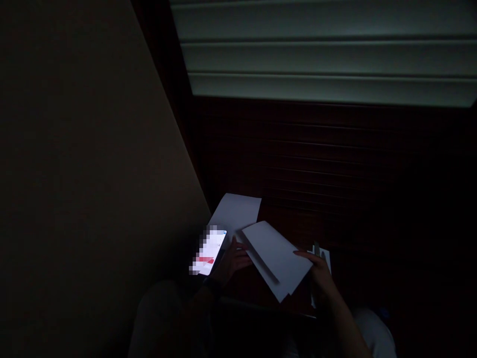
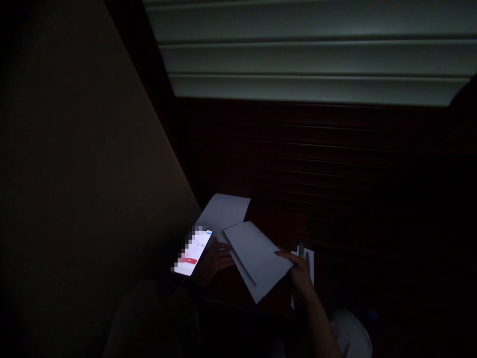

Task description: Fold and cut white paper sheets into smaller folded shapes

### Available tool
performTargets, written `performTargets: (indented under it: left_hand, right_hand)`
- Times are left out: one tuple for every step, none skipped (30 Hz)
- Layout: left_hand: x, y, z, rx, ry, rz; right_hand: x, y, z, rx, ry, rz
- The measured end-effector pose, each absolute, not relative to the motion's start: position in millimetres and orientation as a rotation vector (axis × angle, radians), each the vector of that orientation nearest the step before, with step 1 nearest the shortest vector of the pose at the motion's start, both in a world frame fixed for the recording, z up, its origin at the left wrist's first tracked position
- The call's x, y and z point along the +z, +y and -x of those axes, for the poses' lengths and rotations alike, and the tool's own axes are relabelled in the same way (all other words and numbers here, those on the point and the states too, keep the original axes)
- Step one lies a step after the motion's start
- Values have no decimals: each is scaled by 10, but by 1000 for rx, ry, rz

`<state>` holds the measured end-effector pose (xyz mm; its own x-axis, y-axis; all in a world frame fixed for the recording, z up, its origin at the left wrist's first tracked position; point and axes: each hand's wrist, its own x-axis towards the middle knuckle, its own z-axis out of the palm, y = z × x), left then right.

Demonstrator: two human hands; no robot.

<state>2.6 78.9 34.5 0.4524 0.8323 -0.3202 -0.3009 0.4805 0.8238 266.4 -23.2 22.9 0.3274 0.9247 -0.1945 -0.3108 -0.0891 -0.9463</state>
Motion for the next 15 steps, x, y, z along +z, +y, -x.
performTargets:
  left_hand:
    - [336,787,-24,804,815,-753]
    - [329,781,-23,820,829,-752]
    - [324,772,-24,833,842,-764]
    - [322,760,-25,840,849,-790]
    - [321,746,-26,843,853,-822]
    - [322,733,-27,849,856,-854]
    - [325,720,-26,856,862,-878]
    - [330,709,-24,864,874,-893]
    - [336,700,-20,870,892,-898]
    - [343,692,-14,876,909,-894]
    - [349,686,-8,883,922,-887]
    - [353,682,-2,889,930,-877]
    - [354,679,4,895,937,-868]
    - [350,677,7,904,945,-861]
    - [340,678,10,914,952,-857]
  right_hand:
    - [240,-243,-2639,1128,-710,1243]
    - [244,-259,-2618,1098,-758,1248]
    - [242,-279,-2600,1072,-798,1259]
    - [234,-305,-2586,1054,-835,1275]
    - [224,-335,-2576,1040,-870,1298]
    - [213,-369,-2568,1028,-906,1325]
    - [204,-406,-2561,1016,-946,1358]
    - [198,-445,-2554,1000,-991,1391]
    - [196,-483,-2544,985,-1041,1419]
    - [197,-520,-2531,976,-1094,1433]
    - [201,-555,-2512,973,-1145,1436]
    - [206,-586,-2487,977,-1190,1429]
    - [210,-614,-2457,986,-1223,1420]
    - [213,-639,-2421,995,-1242,1418]
    - [214,-662,-2384,1006,-1251,1422]
